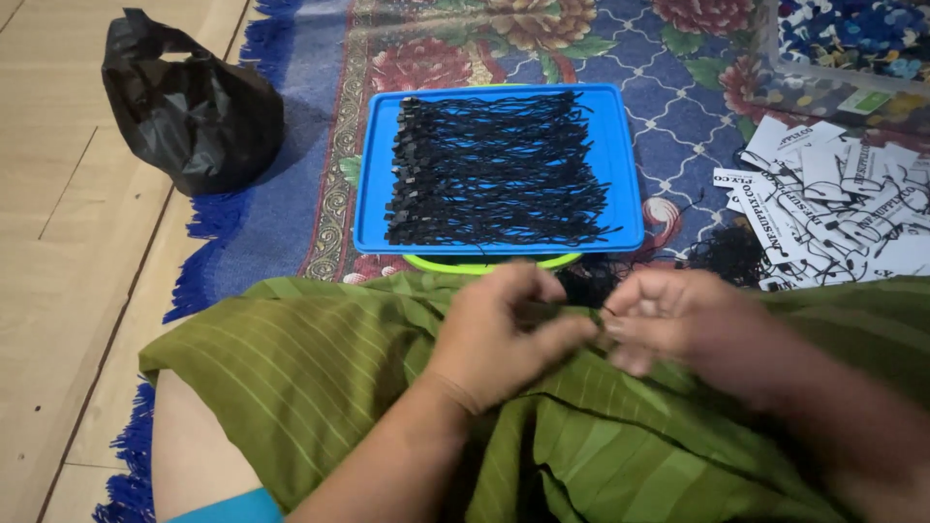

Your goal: The person is sitting on the floor and arranging black elastic or fabric cords onto a blue plastic tray for organization or further processing.

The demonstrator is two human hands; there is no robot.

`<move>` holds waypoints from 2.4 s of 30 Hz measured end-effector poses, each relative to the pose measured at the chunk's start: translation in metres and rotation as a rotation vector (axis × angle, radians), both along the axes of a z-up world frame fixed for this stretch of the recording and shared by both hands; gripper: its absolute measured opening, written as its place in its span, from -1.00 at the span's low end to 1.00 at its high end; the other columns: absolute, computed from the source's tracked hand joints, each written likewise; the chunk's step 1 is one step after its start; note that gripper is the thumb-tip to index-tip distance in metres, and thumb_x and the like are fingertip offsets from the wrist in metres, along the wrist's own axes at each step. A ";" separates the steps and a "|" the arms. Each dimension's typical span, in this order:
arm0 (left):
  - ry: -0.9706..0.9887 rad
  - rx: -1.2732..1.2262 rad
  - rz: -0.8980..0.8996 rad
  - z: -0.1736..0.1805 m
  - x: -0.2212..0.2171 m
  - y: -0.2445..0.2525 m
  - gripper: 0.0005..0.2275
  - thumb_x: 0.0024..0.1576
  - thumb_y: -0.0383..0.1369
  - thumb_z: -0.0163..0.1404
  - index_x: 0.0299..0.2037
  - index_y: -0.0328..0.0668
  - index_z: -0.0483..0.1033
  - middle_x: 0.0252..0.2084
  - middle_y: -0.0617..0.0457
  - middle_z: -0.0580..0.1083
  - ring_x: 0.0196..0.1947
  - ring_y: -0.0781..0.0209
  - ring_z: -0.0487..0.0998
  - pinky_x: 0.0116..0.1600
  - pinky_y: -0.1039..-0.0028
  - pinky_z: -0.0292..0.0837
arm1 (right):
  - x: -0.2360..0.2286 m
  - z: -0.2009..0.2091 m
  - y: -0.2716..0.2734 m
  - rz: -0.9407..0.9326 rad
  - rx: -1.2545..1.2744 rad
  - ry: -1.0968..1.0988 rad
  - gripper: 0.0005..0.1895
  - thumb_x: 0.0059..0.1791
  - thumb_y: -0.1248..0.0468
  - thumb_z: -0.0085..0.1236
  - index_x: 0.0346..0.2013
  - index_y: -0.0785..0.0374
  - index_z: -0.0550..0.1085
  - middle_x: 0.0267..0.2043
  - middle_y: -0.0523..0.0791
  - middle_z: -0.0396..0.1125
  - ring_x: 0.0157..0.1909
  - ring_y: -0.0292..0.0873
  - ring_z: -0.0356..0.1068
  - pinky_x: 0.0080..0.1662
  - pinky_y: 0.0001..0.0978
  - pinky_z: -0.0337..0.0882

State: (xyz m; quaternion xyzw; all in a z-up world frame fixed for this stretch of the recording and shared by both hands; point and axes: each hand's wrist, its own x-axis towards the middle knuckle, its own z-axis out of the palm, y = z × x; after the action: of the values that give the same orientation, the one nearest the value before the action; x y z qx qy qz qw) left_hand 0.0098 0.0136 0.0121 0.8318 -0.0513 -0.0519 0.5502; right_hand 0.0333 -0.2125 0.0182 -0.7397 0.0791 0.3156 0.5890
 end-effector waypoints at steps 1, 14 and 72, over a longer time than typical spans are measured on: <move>0.002 0.000 0.000 0.000 -0.002 -0.003 -0.74 -0.12 -0.26 0.31 -0.32 -0.17 0.56 -0.46 0.14 0.57 -0.52 0.36 0.55 -0.35 0.56 0.55 | -0.002 -0.009 0.004 0.000 0.000 0.002 -0.85 -0.06 0.56 0.12 -0.24 0.61 0.58 -0.40 0.26 0.55 -0.47 0.07 0.43 -0.30 -0.13 0.40; 0.109 0.099 -0.086 -0.009 -0.003 -0.008 -0.91 0.02 -0.37 0.21 -0.33 -0.15 0.72 -0.54 0.16 0.59 -0.64 0.39 0.43 -0.44 0.57 0.42 | -0.006 -0.017 0.015 -0.241 0.284 0.049 -0.89 -0.02 0.57 0.12 -0.21 0.63 0.47 -0.31 0.24 0.42 -0.26 0.12 0.42 -0.13 -0.06 0.45; -0.216 0.601 0.416 -0.009 0.075 0.058 -0.85 0.05 -0.36 0.05 -0.27 -0.07 0.69 -0.26 -0.06 0.62 -0.33 -0.10 0.60 -0.16 0.15 0.51 | 0.039 0.017 0.019 0.406 -0.902 -0.221 -0.72 -0.03 -0.02 0.18 -0.45 0.02 0.71 -0.56 -0.23 0.58 -0.53 -0.21 0.45 -0.27 -0.42 0.44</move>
State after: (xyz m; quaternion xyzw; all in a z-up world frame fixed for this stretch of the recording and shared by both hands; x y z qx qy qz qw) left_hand 0.0848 0.0714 0.0031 0.9495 0.0783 0.1363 0.2717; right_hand 0.0725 -0.1936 0.0351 -0.9498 -0.0007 0.2783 0.1426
